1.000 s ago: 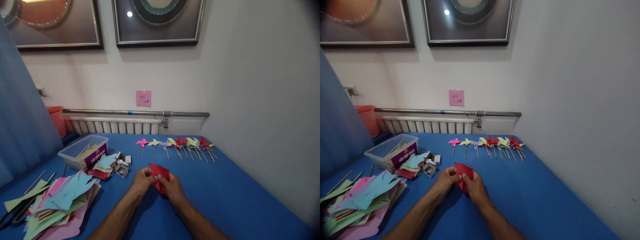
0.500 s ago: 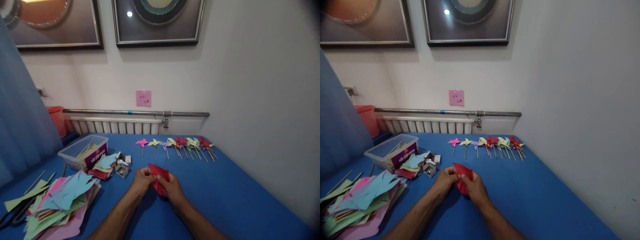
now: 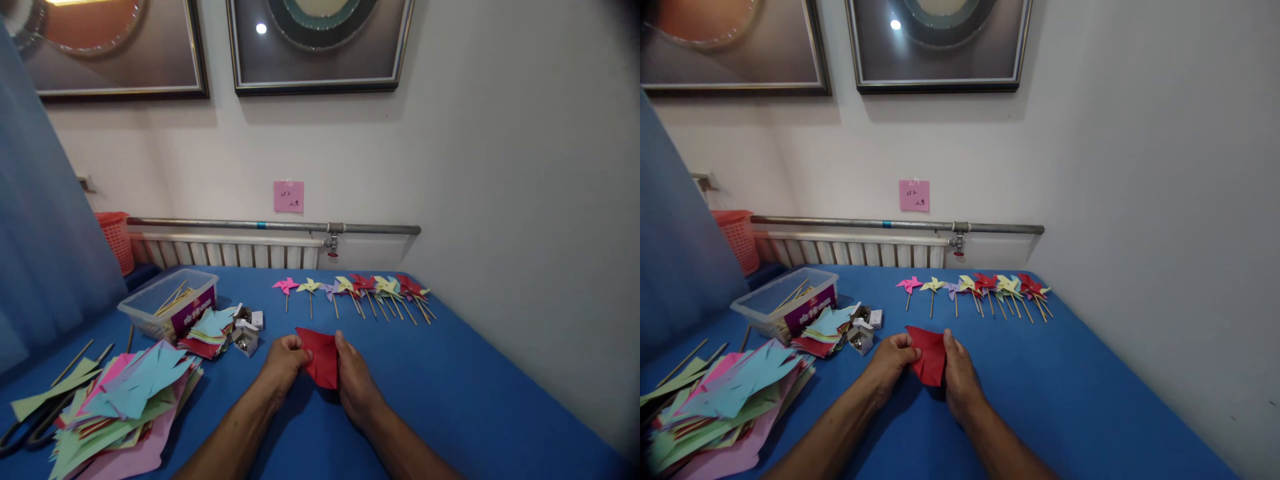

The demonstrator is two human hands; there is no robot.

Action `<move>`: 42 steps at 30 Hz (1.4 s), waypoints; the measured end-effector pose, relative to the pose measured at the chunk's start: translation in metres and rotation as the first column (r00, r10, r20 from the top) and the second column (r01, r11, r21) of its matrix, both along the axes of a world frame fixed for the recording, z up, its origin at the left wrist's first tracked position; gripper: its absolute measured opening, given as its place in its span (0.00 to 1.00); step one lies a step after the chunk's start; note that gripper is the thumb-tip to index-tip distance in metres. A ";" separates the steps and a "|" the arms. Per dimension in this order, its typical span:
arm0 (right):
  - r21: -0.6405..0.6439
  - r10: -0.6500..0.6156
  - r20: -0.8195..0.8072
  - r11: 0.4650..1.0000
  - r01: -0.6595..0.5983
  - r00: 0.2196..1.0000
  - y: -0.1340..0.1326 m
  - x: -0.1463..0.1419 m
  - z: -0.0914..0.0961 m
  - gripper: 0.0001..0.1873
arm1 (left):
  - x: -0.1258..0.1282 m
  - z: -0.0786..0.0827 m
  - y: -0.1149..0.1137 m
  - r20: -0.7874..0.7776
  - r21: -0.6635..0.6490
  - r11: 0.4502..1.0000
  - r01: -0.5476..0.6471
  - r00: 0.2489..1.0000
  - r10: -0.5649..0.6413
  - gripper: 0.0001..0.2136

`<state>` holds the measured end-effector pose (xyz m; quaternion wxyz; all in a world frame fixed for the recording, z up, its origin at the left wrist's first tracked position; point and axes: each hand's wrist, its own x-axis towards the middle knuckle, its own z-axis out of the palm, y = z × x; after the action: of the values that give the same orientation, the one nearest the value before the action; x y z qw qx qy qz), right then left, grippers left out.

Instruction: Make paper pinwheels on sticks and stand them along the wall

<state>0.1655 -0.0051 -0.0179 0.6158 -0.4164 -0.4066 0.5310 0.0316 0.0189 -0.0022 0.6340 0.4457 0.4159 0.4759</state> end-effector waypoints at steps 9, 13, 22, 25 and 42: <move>-0.060 0.025 -0.122 0.998 -0.033 0.992 -0.004 -0.004 0.004 0.27 | 0.000 0.003 -0.002 0.014 -0.007 1.000 0.010 1.000 -0.010 0.11; -0.039 0.025 -0.065 0.999 -0.027 0.998 -0.003 -0.004 -0.001 0.26 | 0.000 0.004 -0.002 0.002 0.005 1.000 0.010 1.000 -0.010 0.10; -0.016 0.023 0.141 1.000 -0.021 0.990 0.003 0.004 -0.004 0.26 | 0.000 0.003 -0.001 -0.009 0.001 1.000 -0.003 1.000 0.003 0.06; -0.003 0.051 0.163 0.999 -0.051 0.985 0.003 0.005 0.000 0.25 | 0.000 0.004 -0.001 0.012 -0.007 1.000 -0.002 1.000 0.002 0.07; -0.087 0.098 0.042 0.992 -0.094 0.994 -0.001 0.008 -0.004 0.20 | -0.001 -0.001 -0.001 0.018 0.037 0.998 0.053 0.998 -0.054 0.11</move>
<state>0.1737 -0.0057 -0.0215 0.5620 -0.4341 -0.4173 0.5671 0.0302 0.0180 -0.0028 0.6421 0.4638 0.3889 0.4705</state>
